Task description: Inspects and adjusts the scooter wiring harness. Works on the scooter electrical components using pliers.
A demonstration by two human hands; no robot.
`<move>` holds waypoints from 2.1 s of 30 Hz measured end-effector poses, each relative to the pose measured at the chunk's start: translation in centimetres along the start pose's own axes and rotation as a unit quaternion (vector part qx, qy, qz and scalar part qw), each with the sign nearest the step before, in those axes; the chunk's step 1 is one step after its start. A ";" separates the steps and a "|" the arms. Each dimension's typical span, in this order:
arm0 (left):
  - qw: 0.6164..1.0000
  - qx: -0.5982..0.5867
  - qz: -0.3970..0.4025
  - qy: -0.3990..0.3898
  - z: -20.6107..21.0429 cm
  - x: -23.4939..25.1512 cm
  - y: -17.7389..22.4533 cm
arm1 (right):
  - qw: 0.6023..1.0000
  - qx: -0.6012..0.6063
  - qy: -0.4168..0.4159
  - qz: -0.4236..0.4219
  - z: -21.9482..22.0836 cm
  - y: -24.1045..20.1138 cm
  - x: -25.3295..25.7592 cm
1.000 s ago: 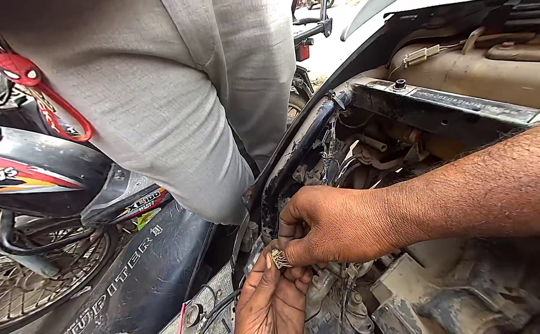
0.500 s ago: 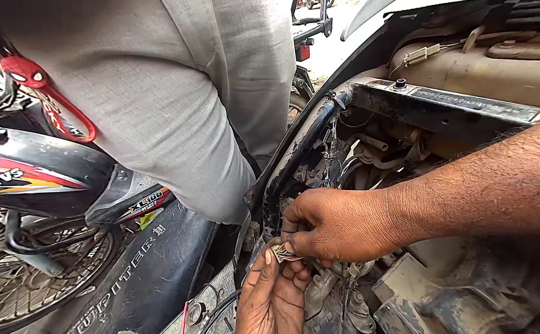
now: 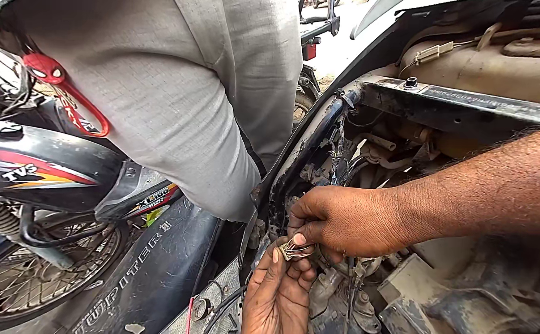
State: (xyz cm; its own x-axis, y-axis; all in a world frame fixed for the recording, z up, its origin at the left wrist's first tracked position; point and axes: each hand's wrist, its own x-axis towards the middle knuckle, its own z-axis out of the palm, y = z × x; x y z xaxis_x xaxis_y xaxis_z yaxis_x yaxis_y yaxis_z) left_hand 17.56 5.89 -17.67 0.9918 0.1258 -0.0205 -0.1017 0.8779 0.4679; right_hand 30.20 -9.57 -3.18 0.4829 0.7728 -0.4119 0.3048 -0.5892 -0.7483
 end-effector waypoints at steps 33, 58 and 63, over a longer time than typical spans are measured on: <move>0.995 0.070 0.050 0.042 0.1 0.1 0.3 | 0.979 -0.176 0.059 -0.082 0.8 1.7 0.3; 0.894 0.365 0.261 -0.011 0.0 -0.1 0.1 | 0.981 -0.116 0.082 -0.132 0.6 2.2 0.4; 0.881 0.387 0.269 -0.043 -0.3 -0.1 0.6 | 0.990 -0.067 0.064 -0.107 0.7 1.9 0.6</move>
State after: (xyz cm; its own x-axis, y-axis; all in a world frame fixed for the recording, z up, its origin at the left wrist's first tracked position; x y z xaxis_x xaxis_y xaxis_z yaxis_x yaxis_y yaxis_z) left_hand 17.38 6.58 -17.62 0.8218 0.3623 0.4397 -0.5088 0.1194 0.8526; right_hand 30.44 -10.07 -5.20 0.4926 0.8522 -0.1762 0.5134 -0.4481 -0.7319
